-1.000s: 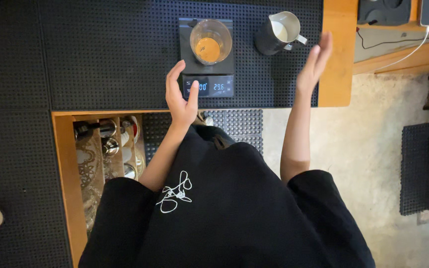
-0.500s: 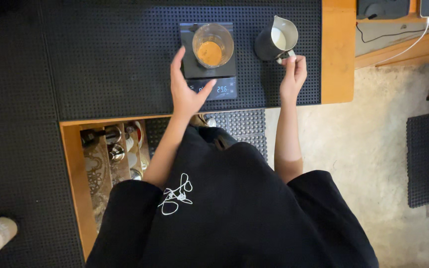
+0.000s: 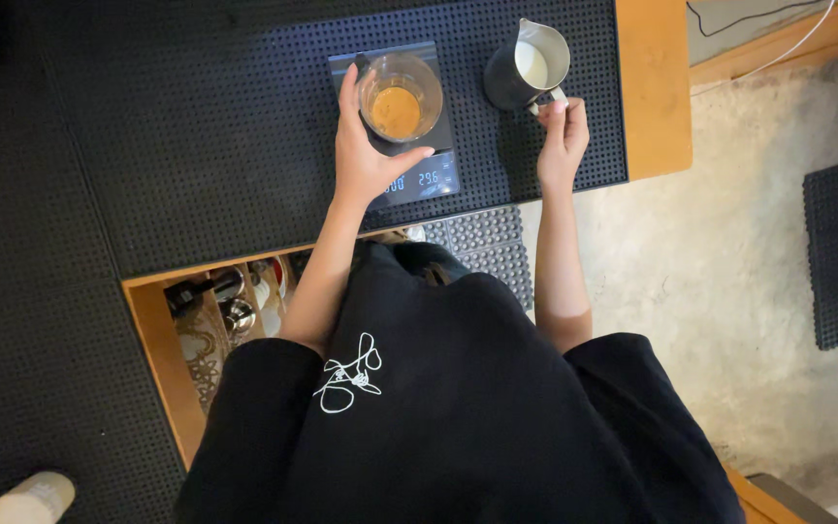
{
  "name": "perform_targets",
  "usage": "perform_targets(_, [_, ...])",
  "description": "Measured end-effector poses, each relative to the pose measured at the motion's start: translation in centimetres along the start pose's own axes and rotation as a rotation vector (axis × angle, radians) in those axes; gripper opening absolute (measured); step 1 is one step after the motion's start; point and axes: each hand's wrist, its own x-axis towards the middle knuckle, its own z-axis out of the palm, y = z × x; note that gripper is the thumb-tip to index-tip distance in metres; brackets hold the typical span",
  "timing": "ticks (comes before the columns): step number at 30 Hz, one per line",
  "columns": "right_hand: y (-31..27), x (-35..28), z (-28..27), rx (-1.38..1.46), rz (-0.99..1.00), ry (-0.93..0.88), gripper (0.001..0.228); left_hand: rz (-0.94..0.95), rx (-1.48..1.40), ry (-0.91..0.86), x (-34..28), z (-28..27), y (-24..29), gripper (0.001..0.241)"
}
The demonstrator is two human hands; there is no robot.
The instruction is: The person pours milk from a carton into a pitcher on a scale, takes a shot of espresso and pours it into a glass, and then uses a steam wand on an espresso machine to heat the milk.
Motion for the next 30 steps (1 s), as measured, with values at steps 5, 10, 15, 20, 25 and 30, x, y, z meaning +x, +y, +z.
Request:
perform_targets(5, [-0.4,-0.1,0.4,-0.012,-0.007,0.014,0.027,0.022,-0.031,-0.008,0.6,0.0,-0.3,0.133])
perform_targets(10, [-3.1,-1.0,1.6,-0.15,0.027,0.132,0.022,0.068,0.107,0.008,1.4,0.0,-0.8,0.106])
perform_targets(15, [-10.3,-5.0,4.6,-0.395,-0.35,0.232,0.054,0.074,0.097,-0.016,0.9,-0.2,0.7,0.094])
perform_targets(20, [-14.1,-7.9,8.9,0.154,-0.093,-0.345,0.117,0.08,-0.009,-0.069,-0.9,1.8,3.1,0.094])
perform_targets(25, [-14.2,-8.0,7.9,0.09,-0.01,-0.218,0.116,0.03,-0.111,-0.07,-2.4,4.7,5.2,0.091])
perform_targets(30, [-14.1,-4.4,4.1,0.163,0.041,-0.388,0.105,0.144,-0.212,-0.219,-1.5,1.9,6.4,0.11])
